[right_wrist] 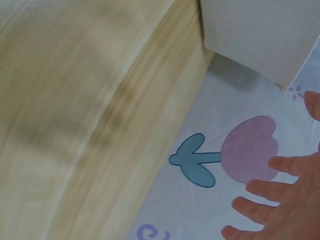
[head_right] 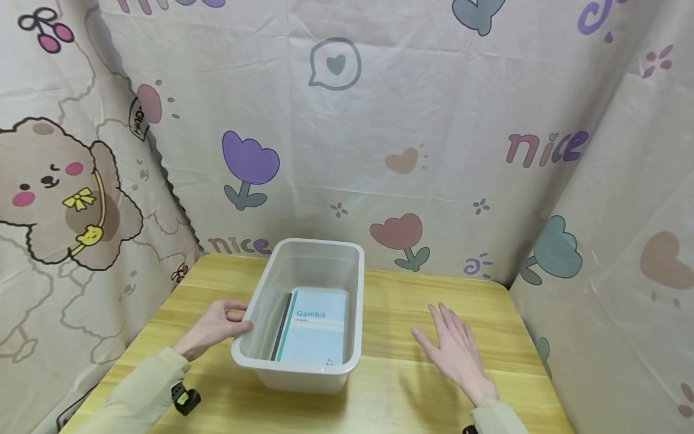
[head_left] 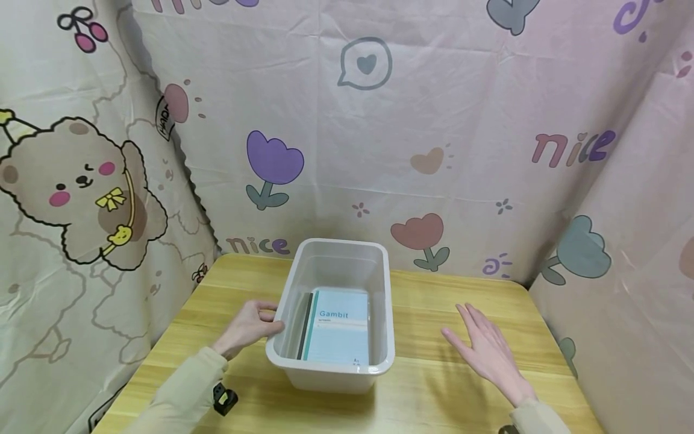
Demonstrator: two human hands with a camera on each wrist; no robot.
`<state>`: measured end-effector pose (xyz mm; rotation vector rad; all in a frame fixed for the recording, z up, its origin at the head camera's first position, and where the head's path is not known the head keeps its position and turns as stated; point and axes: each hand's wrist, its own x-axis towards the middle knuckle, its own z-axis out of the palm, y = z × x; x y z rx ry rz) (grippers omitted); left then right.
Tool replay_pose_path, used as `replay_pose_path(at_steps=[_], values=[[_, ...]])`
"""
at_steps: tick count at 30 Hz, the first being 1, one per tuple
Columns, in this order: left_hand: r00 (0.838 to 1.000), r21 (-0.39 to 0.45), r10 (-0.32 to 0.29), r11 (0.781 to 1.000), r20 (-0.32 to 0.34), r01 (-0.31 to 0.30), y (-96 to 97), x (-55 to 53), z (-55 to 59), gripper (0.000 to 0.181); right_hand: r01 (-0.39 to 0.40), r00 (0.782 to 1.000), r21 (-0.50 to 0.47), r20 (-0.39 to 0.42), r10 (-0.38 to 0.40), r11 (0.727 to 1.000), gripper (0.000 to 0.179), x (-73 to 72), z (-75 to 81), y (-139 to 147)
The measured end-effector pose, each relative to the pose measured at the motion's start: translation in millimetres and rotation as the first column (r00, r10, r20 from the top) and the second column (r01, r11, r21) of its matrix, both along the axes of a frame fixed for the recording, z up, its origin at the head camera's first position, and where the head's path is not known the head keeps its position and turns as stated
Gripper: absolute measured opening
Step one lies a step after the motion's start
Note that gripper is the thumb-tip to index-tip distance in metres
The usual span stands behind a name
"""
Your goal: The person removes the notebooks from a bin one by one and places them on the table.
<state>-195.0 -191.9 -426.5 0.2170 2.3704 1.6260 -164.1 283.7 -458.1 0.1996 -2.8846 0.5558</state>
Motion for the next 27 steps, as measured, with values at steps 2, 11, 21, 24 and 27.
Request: replay_pose_path(at_steps=[2, 11, 21, 24, 27], values=[[1.000, 0.003, -0.016, 1.000, 0.000, 0.016, 2.5, 3.2, 0.2, 0.058, -0.006, 1.000, 0.003, -0.007, 0.006, 1.000, 0.076, -0.8, 2.8, -3], [0.995, 0.052, -0.099, 0.994, 0.003, 0.098, 13.2, 15.6, 0.8, 0.060, -0.038, 0.998, 0.051, -0.040, 0.040, 0.998, 0.079, -7.3, 22.2, -20], [0.991, 0.070, -0.131, 0.989, 0.015, 0.129, 20.8, 21.3, 0.0, 0.064, -0.098, 0.991, 0.125, -0.084, 0.109, 0.987, 0.075, -21.6, 51.4, -48], [0.991, 0.069, -0.136, 0.989, 0.016, 0.135, 21.6, 21.9, 0.1, 0.064, -0.110, 0.989, 0.154, -0.083, 0.124, 0.982, 0.075, -27.2, 59.2, -56], [0.991, 0.060, -0.136, 0.989, 0.021, 0.134, 21.8, 22.4, 0.8, 0.064, -0.125, 0.987, 0.173, -0.076, 0.139, 0.977, 0.075, -32.3, 66.8, -65]])
